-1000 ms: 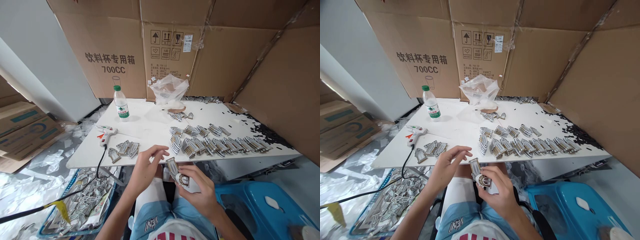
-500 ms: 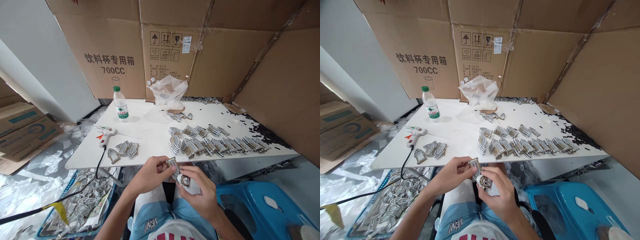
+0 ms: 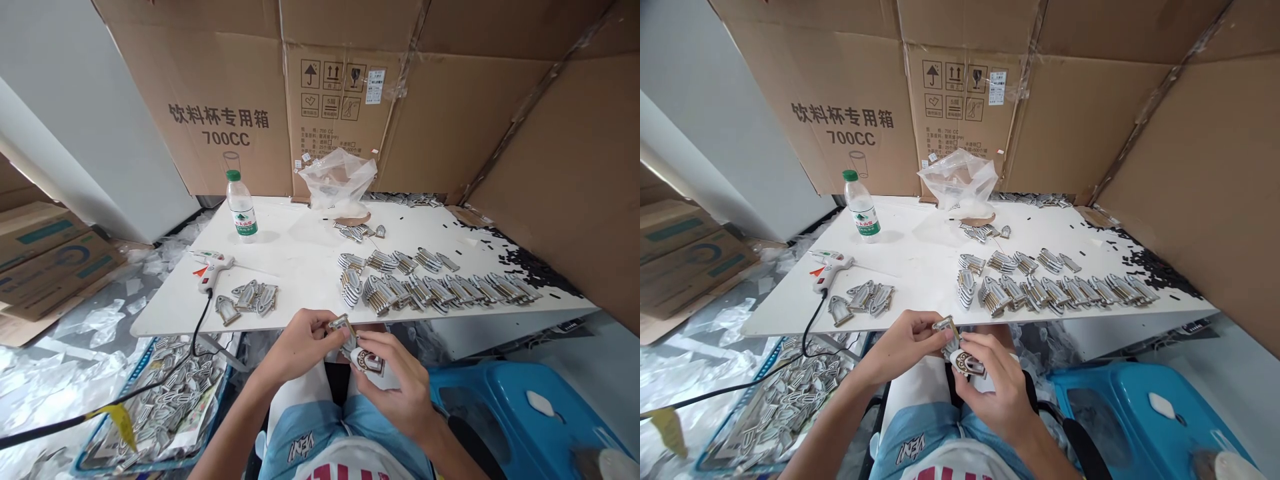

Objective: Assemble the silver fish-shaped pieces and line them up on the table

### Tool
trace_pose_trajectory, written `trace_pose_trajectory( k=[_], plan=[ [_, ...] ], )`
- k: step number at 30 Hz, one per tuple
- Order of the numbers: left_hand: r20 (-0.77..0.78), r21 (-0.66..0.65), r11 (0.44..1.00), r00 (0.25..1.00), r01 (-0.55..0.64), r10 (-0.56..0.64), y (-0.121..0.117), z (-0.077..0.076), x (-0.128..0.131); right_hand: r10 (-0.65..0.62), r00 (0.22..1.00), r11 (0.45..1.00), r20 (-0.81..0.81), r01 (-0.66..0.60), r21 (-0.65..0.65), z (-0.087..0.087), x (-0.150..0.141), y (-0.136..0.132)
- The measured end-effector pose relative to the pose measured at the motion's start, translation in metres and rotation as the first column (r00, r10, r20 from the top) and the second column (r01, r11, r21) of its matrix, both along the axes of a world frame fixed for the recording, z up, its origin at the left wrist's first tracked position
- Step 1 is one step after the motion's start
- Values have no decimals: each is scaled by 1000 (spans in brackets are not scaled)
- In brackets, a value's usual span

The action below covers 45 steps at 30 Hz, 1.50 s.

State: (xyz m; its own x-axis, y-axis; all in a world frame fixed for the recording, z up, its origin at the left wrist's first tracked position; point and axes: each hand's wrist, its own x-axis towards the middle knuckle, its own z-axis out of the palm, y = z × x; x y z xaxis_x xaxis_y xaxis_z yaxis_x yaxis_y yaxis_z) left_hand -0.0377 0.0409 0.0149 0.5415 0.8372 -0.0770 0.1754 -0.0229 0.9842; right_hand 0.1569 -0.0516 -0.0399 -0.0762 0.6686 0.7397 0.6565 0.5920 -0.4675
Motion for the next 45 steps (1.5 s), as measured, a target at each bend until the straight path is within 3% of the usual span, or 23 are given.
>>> trace_pose_trajectory(
  k=[8, 13, 22, 25, 28, 31, 33, 37, 41, 45],
  plan=[
    [6, -27, 1000, 1000, 8, -8, 2, -2, 1, -48, 997, 989, 58, 55, -136, -3, -3, -1],
    [-13, -21, 1000, 1000, 15, -15, -2, -3, 4, -82, 986, 995, 147, 89, -37, 4, -1, -2],
    [33, -41, 997, 998, 61, -60, -9, 5, 8, -54, 976, 996, 210, 39, 76, 29, 11, -4],
    [1, -12, 1000, 1000, 24, -24, -9, 10, 4, -127, 971, 986, 203, 102, 129, 50, 48, 2],
    [-19, 11, 1000, 1000, 3, -3, -8, 15, 1, -305, 943, 945, 135, 282, 167, 75, 119, 27],
    [0, 33, 999, 1000, 4, -4, -5, 15, 0, -476, 874, 878, 99, 478, 0, 85, 208, 68],
    [11, 33, 999, 1000, 19, -19, -4, 13, 1, -536, 827, 806, 169, 561, -190, 79, 262, 97],
    [6, -9, 997, 997, 80, -80, -4, 9, 1, -429, 847, 714, 314, 531, -457, 50, 330, 137],
    [0, -23, 994, 994, 109, -109, -5, 5, -1, -393, 849, 682, 353, 527, -507, 28, 350, 154],
    [-5, 8, 996, 996, 89, -89, -1, 1, -3, -384, 847, 665, 369, 531, -526, 19, 356, 166]
  ],
)
